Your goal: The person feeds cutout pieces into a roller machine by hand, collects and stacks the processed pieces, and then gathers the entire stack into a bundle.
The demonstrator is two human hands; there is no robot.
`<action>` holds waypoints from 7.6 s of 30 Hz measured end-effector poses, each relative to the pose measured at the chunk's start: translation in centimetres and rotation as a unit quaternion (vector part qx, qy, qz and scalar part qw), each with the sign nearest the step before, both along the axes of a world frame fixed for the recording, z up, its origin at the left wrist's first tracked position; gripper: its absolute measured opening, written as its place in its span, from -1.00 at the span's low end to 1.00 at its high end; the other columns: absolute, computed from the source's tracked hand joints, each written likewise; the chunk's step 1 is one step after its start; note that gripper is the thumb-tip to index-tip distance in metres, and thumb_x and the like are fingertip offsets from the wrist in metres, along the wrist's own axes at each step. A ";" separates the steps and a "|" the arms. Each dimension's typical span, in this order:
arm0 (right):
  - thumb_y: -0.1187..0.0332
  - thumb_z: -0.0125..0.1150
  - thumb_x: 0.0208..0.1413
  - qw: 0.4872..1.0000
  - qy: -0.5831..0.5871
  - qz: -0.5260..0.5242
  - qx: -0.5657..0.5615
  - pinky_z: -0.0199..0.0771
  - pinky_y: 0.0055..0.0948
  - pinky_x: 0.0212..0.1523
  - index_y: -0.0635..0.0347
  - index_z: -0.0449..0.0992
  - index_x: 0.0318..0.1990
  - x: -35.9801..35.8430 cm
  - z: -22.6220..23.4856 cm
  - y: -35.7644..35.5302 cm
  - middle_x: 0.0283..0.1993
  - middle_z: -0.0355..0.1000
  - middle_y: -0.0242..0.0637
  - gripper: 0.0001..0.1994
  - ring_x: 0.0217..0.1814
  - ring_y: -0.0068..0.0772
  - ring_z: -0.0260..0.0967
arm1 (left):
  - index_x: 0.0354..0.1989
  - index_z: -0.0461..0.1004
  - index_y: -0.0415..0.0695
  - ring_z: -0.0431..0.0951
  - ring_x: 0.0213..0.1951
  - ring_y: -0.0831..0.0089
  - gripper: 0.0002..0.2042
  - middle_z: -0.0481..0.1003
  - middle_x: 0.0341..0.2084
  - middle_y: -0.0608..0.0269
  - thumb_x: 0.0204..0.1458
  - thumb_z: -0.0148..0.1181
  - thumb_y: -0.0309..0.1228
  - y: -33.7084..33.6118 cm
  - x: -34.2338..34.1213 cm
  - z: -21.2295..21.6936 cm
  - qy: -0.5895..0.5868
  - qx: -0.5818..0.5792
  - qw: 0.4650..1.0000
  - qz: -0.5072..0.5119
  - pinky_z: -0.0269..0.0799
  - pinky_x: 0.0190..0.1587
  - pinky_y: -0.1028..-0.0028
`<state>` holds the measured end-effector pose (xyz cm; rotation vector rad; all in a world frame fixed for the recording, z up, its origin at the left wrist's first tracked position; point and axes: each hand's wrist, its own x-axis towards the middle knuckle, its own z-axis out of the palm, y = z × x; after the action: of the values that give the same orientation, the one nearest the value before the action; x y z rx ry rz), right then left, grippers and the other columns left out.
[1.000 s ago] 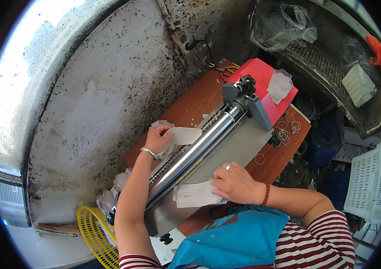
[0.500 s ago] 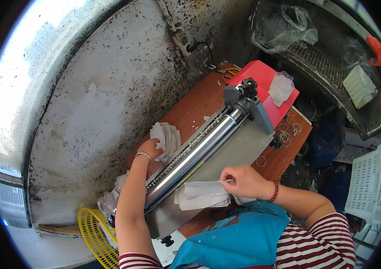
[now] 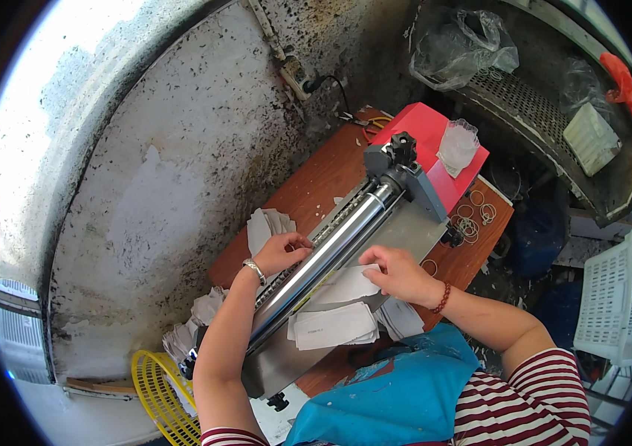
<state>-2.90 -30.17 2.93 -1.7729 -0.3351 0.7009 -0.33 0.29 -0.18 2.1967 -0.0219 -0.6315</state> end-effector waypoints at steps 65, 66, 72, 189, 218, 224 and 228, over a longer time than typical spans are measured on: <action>0.44 0.28 0.00 0.959 -0.262 0.101 0.029 0.40 -0.47 -0.45 0.20 0.53 -0.35 -3.5 -0.9 0.0 -0.44 0.47 -0.35 -0.92 -0.46 -0.48 0.42 | -0.13 0.55 -0.06 0.54 -0.08 0.17 -0.69 0.53 -0.14 0.11 -0.12 0.27 -0.36 8.6 -0.8 -2.5 -0.155 0.404 0.897 0.087 0.48 -0.04 0.20; 0.45 0.26 0.02 0.982 -0.153 0.110 0.024 0.40 -0.51 -0.48 0.22 0.52 -0.35 -2.9 -0.8 -1.0 -0.47 0.49 -0.35 -0.93 -0.49 -0.54 0.42 | -0.08 0.55 -0.06 0.53 -0.05 0.16 -0.66 0.53 -0.10 0.10 -0.10 0.28 -0.33 8.5 -1.0 -2.6 -0.104 0.402 0.909 0.042 0.47 -0.02 0.20; 0.43 0.22 0.07 0.996 0.072 0.018 -0.043 0.35 -0.64 -0.56 0.29 0.53 -0.31 0.7 -1.2 -4.5 -0.50 0.49 -0.41 -0.89 -0.54 -0.72 0.35 | -0.03 0.56 -0.11 0.57 -0.13 0.29 -0.60 0.56 -0.11 0.11 -0.04 0.30 -0.22 5.5 0.3 -1.4 -0.058 0.313 0.947 0.051 0.48 -0.04 0.33; 0.32 0.28 0.09 0.969 -0.228 -0.035 -0.085 0.39 -0.44 -0.55 0.18 0.52 -0.25 0.3 -0.5 -0.7 -0.45 0.52 -0.35 -0.84 -0.54 -0.42 0.45 | -0.16 0.56 -0.21 0.50 -0.35 0.56 -0.76 0.57 -0.37 0.28 0.03 0.22 -0.36 -1.5 1.3 -0.2 -0.033 0.030 0.999 0.013 0.45 -0.23 0.50; 0.40 0.26 0.05 0.907 -0.406 0.099 0.044 0.44 -0.34 -0.43 0.15 0.52 -0.35 -5.4 -1.6 0.7 -0.40 0.43 -0.32 -0.94 -0.39 -0.30 0.43 | 0.05 0.52 0.11 0.41 0.16 0.14 -0.61 0.41 0.15 0.20 -0.03 0.18 -0.33 5.1 0.8 -4.3 0.037 0.407 0.909 -0.084 0.34 0.19 0.24; 0.35 0.28 0.07 0.995 -0.083 0.055 0.030 0.48 -0.37 -0.45 0.13 0.55 -0.34 -4.3 -1.4 -0.7 -0.48 0.47 -0.27 -0.91 -0.46 -0.23 0.46 | 0.10 0.48 0.03 0.51 0.06 0.14 -0.56 0.53 -0.01 0.09 -0.01 0.15 -0.24 6.3 2.0 -4.6 0.009 0.333 0.941 0.060 0.37 0.16 0.26; 0.36 0.28 0.06 0.912 -0.398 0.087 -0.049 0.46 -0.36 -0.47 0.13 0.55 -0.34 -4.1 -1.3 -1.0 -0.47 0.47 -0.28 -0.92 -0.44 -0.23 0.47 | 0.08 0.50 0.01 0.53 0.02 0.15 -0.59 0.55 -0.06 0.09 0.01 0.13 -0.27 5.9 2.2 -4.5 0.040 0.344 0.937 0.046 0.39 0.14 0.28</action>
<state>-7.01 -31.17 1.63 -2.0821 -1.0310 0.0708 1.90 6.16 -4.73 2.8159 0.3993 -0.7532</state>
